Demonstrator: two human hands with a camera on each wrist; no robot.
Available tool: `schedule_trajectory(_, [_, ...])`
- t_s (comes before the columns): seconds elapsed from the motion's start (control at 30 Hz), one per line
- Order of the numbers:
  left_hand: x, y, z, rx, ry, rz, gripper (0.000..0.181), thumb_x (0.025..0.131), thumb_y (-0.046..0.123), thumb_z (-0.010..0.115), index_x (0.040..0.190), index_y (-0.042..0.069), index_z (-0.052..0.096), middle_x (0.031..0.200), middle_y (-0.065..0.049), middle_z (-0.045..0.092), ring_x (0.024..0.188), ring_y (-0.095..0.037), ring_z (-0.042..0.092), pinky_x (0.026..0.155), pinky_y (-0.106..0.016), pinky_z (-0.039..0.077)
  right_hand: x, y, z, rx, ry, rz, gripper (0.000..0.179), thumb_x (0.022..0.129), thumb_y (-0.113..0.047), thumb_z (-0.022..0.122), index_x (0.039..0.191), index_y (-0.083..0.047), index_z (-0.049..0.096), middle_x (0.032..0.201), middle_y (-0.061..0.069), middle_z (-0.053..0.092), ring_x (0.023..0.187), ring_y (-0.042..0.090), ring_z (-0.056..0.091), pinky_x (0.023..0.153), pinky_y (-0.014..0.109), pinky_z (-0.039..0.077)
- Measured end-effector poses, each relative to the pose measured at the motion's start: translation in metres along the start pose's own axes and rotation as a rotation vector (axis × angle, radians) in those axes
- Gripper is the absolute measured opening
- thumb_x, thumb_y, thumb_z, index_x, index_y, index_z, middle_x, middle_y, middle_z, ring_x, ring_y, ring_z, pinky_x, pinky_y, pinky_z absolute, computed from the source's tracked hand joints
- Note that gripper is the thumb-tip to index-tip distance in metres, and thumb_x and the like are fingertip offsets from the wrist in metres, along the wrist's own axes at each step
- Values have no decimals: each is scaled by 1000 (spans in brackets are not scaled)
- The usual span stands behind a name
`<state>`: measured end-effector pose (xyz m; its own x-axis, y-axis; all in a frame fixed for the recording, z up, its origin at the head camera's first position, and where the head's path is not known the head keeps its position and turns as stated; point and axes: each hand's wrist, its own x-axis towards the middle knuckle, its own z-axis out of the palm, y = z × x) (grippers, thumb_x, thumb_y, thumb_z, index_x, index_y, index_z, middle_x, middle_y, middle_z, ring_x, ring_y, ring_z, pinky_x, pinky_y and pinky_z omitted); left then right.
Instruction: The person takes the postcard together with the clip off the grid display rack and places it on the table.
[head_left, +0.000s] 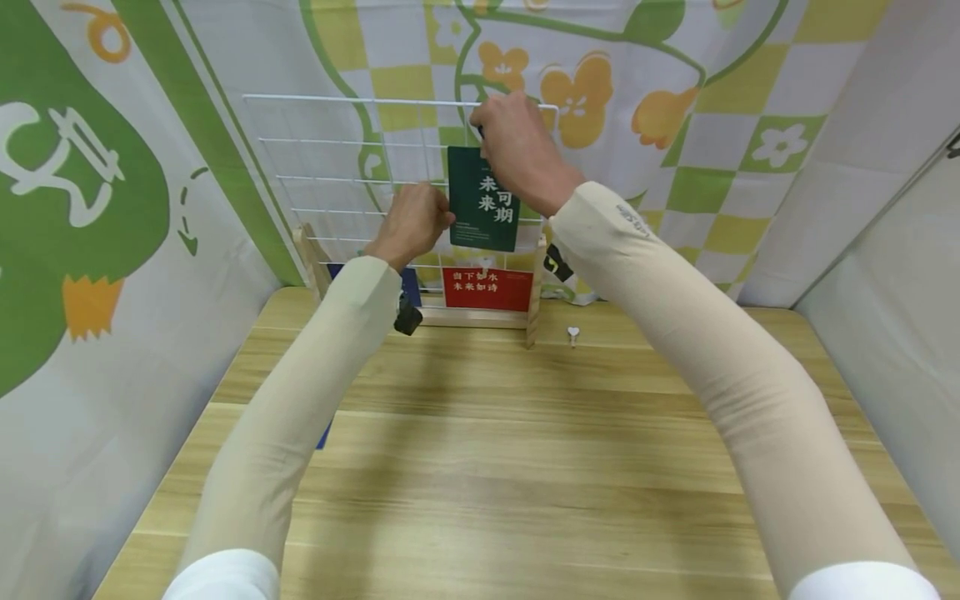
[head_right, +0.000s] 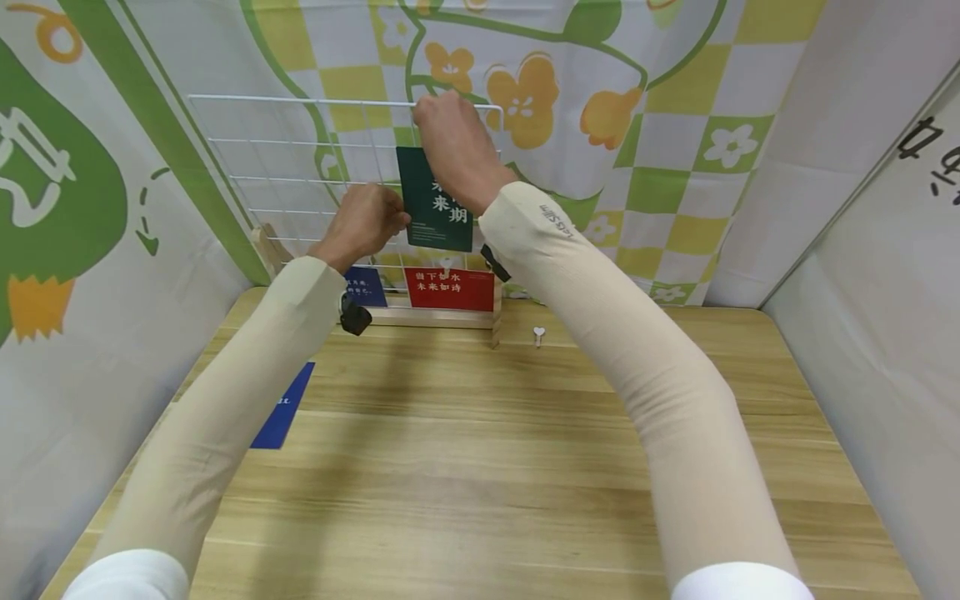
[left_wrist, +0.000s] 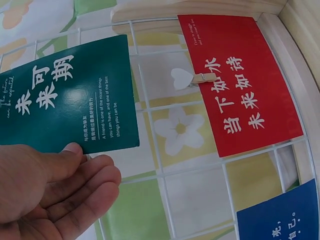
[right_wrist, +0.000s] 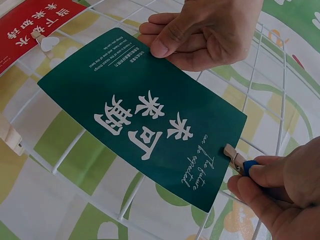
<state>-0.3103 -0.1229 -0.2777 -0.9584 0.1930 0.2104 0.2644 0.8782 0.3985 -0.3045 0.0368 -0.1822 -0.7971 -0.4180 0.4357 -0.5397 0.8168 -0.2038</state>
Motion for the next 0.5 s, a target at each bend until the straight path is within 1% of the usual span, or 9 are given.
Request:
schedule_trajectory(0.1, [-1, -2, 1, -2, 25, 16, 21, 99, 15, 59, 97, 0, 74, 93, -15, 72, 76, -25, 61, 67, -35, 50, 0, 0, 1, 10, 13, 13, 26, 94, 6, 53, 104, -2, 75, 109, 14, 74, 98, 21, 71, 80, 28, 57])
schedule_trajectory(0.23, [-1, -4, 2, -13, 52, 39, 20, 98, 14, 60, 97, -1, 73, 95, -16, 72, 80, -26, 64, 72, -38, 53, -1, 0, 3, 15, 29, 29, 25, 97, 1, 53, 107, -5, 75, 113, 12, 73, 98, 19, 72, 79, 24, 57])
schedule_trajectory(0.4, [-1, -6, 2, -30, 75, 60, 19, 98, 13, 60, 91, -1, 71, 90, -16, 72, 77, -26, 62, 71, -38, 51, 0, 0, 3, 13, 45, 33, 27, 99, 0, 50, 105, -6, 76, 113, 12, 73, 95, 19, 73, 76, 23, 58])
schedule_trajectory(0.5, [-1, -6, 3, -37, 84, 58, 19, 98, 12, 60, 89, 0, 71, 89, -16, 72, 76, -26, 61, 69, -37, 49, 1, 0, 3, 10, 46, 35, 27, 99, -1, 50, 106, -7, 75, 116, 11, 72, 96, 19, 73, 78, 23, 58])
